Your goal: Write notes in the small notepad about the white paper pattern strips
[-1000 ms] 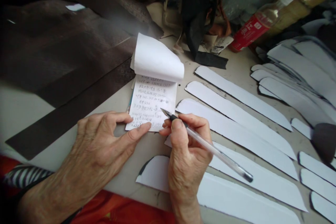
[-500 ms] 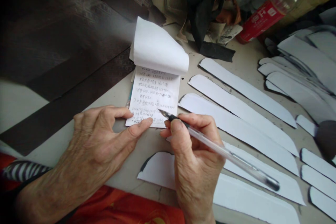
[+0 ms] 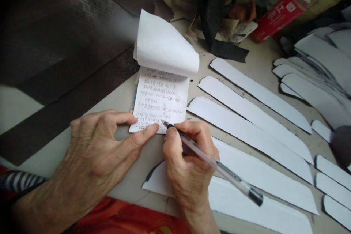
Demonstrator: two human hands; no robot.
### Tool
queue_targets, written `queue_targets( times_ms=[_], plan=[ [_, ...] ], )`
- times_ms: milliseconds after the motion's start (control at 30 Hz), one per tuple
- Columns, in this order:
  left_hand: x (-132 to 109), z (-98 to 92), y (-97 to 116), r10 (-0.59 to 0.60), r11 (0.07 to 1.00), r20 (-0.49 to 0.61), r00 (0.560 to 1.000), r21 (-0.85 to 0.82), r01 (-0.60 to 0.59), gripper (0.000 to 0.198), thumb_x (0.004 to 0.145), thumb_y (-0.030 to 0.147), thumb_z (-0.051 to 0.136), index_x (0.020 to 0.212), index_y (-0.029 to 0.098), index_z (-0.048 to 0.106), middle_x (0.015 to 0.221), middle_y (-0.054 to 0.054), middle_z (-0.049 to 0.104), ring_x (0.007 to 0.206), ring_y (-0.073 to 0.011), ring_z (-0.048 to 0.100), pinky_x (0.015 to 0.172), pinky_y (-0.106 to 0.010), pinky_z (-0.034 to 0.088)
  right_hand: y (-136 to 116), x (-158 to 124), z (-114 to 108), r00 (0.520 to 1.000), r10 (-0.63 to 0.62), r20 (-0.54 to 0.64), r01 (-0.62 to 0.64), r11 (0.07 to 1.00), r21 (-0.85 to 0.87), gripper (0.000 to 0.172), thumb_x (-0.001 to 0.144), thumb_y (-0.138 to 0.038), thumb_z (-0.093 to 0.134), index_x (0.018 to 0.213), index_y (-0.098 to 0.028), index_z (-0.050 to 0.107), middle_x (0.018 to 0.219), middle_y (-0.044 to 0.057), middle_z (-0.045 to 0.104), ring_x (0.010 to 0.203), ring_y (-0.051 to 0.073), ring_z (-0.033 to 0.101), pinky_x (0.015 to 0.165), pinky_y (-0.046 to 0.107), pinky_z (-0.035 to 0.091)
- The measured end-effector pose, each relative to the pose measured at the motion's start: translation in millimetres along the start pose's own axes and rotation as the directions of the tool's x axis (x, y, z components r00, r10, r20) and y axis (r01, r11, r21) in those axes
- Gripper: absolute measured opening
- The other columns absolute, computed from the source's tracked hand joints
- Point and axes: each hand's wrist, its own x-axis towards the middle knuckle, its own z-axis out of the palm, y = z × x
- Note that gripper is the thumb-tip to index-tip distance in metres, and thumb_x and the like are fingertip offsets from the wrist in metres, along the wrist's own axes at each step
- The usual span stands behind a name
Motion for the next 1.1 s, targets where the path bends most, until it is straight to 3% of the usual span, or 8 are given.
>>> queue_targets(
  times_ms=[200, 633, 1100],
  plan=[
    [-0.6, 1.6, -1.0, 0.012, 1.0, -0.041, 0.999, 0.017, -0.011, 0.043, 0.085, 0.016, 0.062, 0.125, 0.032, 0.055, 0.105, -0.008, 0.053, 0.092, -0.0272, 0.051, 0.075, -0.042, 0.038, 1.3, -1.0, 2.4, 0.992, -0.122, 0.034, 0.125, 0.985, -0.119, 0.005, 0.08, -0.018, 0.063, 0.079, -0.021, 0.059, 0.063, -0.006, 0.063, 0.051, 0.011, 0.062, 0.048, 0.021, 0.048],
    [-0.8, 1.3, -1.7, -0.005, 1.0, -0.044, 0.999, 0.013, 0.006, 0.045, 0.083, 0.016, 0.065, 0.124, 0.032, 0.056, 0.114, -0.011, 0.053, 0.104, -0.0319, 0.053, 0.086, -0.05, 0.042, 2.0, 1.0, 2.6, 0.991, -0.122, 0.047, 0.128, 0.981, -0.144, 0.009, 0.079, -0.018, 0.059, 0.074, -0.023, 0.054, 0.063, -0.007, 0.061, 0.049, 0.01, 0.059, 0.048, 0.022, 0.047],
    [1.1, -0.6, 0.1, -0.015, 1.0, -0.046, 0.999, -0.002, 0.015, 0.039, 0.084, 0.014, 0.064, 0.118, 0.033, 0.061, 0.119, -0.012, 0.053, 0.11, -0.0328, 0.052, 0.086, -0.05, 0.043, -3.0, 5.7, 3.3, 0.991, -0.128, 0.048, 0.134, 0.979, -0.156, 0.007, 0.077, -0.019, 0.058, 0.072, -0.021, 0.054, 0.06, -0.006, 0.062, 0.046, 0.01, 0.058, 0.046, 0.021, 0.045]
  ],
)
